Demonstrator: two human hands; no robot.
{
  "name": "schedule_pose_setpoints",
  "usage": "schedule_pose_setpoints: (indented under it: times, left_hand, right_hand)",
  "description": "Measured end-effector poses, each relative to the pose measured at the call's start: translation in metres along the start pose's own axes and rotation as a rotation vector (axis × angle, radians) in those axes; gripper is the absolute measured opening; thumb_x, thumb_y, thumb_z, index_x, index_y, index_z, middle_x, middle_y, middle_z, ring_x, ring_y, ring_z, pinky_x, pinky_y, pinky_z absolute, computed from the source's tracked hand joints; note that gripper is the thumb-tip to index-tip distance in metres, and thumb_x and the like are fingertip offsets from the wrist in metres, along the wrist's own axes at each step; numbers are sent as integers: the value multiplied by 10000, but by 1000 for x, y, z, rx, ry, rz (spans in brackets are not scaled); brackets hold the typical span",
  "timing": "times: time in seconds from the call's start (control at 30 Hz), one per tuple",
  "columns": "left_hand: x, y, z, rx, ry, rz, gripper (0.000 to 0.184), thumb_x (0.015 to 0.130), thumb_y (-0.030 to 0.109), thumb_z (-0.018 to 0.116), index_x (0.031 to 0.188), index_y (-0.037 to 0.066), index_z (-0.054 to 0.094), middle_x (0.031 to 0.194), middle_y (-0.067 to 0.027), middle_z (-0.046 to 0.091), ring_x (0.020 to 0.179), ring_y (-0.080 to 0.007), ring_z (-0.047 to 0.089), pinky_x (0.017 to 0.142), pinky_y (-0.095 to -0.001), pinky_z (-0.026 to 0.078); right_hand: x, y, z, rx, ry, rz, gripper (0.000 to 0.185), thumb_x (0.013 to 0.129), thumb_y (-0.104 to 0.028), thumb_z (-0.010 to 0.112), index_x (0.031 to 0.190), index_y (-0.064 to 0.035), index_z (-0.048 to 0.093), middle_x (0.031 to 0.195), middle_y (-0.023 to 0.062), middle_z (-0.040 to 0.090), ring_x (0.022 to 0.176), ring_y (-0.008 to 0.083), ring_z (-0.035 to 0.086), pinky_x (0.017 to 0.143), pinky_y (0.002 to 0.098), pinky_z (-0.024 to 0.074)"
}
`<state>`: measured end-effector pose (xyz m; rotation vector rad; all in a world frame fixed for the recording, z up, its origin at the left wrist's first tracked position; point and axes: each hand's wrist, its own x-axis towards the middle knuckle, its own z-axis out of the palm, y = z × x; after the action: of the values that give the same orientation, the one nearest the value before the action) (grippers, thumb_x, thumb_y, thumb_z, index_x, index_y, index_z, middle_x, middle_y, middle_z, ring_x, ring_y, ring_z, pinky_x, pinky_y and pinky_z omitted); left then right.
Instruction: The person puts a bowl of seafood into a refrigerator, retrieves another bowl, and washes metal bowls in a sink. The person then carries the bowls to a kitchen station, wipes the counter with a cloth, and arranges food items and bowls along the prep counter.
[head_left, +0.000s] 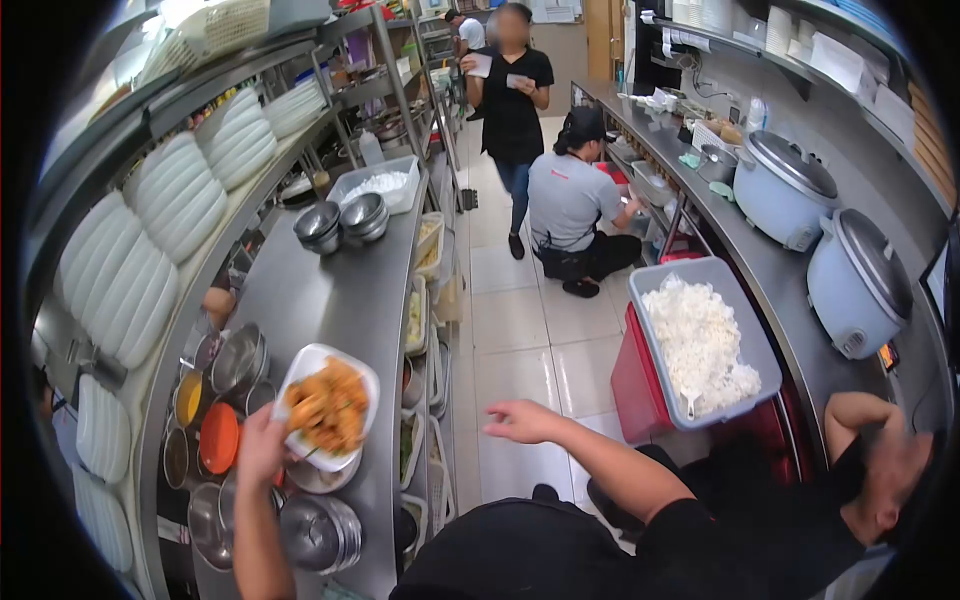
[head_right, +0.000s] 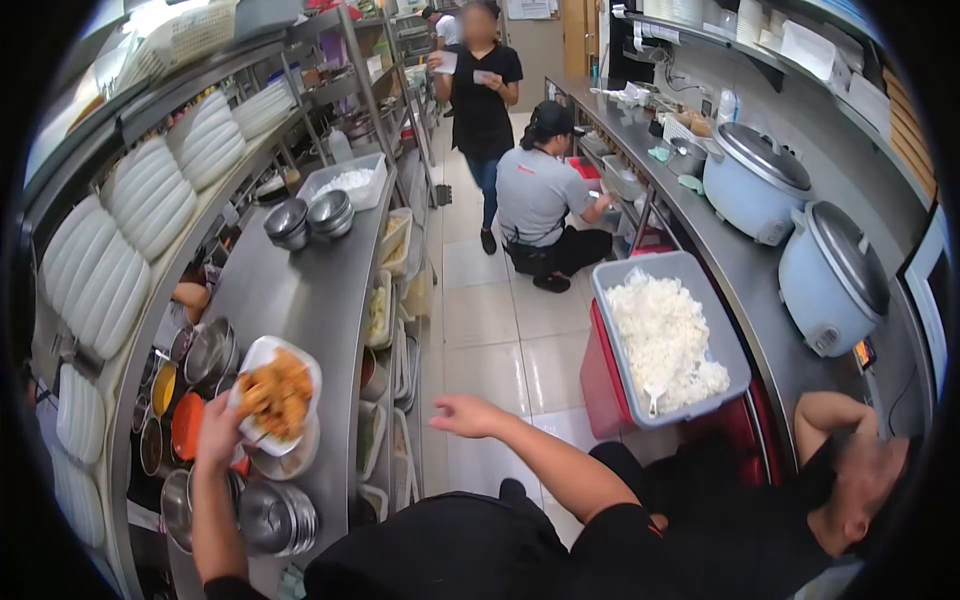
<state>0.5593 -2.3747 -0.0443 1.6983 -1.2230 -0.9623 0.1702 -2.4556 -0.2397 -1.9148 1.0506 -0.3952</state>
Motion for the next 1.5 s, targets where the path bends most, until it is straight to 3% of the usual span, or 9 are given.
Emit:
schedule_pose_setpoints:
  times: [0.23,0.6,0.83,0.93,1.03,1.07,1.33,1.47,1.5]
  left_hand:
    - [180,97,245,-128,-435,249,337,839,35,367,1064,-55,602,855,-122,672,626,-192,668,535,-286,567]
    - [355,218,611,-203,-770,115,298,957,117,396,1161,-70,506,824,-176,666,616,-218,679,535,-311,577]
    - [484,262,863,-276,-831,87,330,933,108,435,1193,-95,443,822,-205,658,552,-236,669,425,-314,551]
    - [541,266,979,-322,-729,100,352,932,111,439,1211,-104,428,834,-217,657,538,-238,665,396,-301,538]
    - [569,298,1033,-83,-782,109,325,928,112,450,1164,-111,457,784,-204,658,534,-246,668,386,-306,534]
    - [565,310,1040,-28,-698,161,307,925,149,462,1091,-82,579,708,-149,696,542,-175,680,526,-279,579]
    - [632,306,1180,-394,-799,-87,360,987,175,445,1248,-71,410,947,-196,653,660,-250,690,538,-299,591]
    - [635,309,1204,-817,-886,-234,334,971,198,533,1187,-49,472,1089,-149,630,998,-251,633,864,-371,542]
    - [629,306,1203,-879,-907,-272,244,964,179,549,1133,12,494,1116,-86,597,1029,-198,578,901,-380,494]
  right_hand:
    - [-69,97,-131,43,373,354,568,853,-432,646,1222,-3,593,1027,171,692,951,303,659,853,374,509]
    - [-141,198,-268,-19,805,715,594,819,-430,680,1194,26,612,1060,197,679,932,318,669,869,383,517]
    - [-197,315,-382,-345,1279,1176,813,743,-406,752,1362,5,422,1389,290,368,1311,424,342,1087,459,315]
    - [-220,346,-416,-361,1209,1551,995,699,-416,793,1444,-22,264,1444,284,271,1337,439,290,1097,462,301]
    - [-219,366,-429,-485,1144,1669,1093,646,-414,825,1466,-36,209,1434,300,247,1325,475,253,1084,543,256]
    - [-212,365,-431,-542,1115,1704,1099,637,-408,830,1466,-38,212,1432,303,245,1321,481,246,1081,557,244]
    - [-214,382,-427,-619,1202,1665,1095,579,-278,874,1455,-52,256,1446,293,212,1322,492,207,1087,576,207]
    - [-213,379,-430,-597,1191,1678,1109,568,-272,877,1457,-57,250,1448,288,213,1325,492,204,1084,579,216]
    - [-214,379,-430,-593,1189,1679,1112,566,-272,878,1458,-57,249,1448,287,215,1327,490,204,1083,578,219]
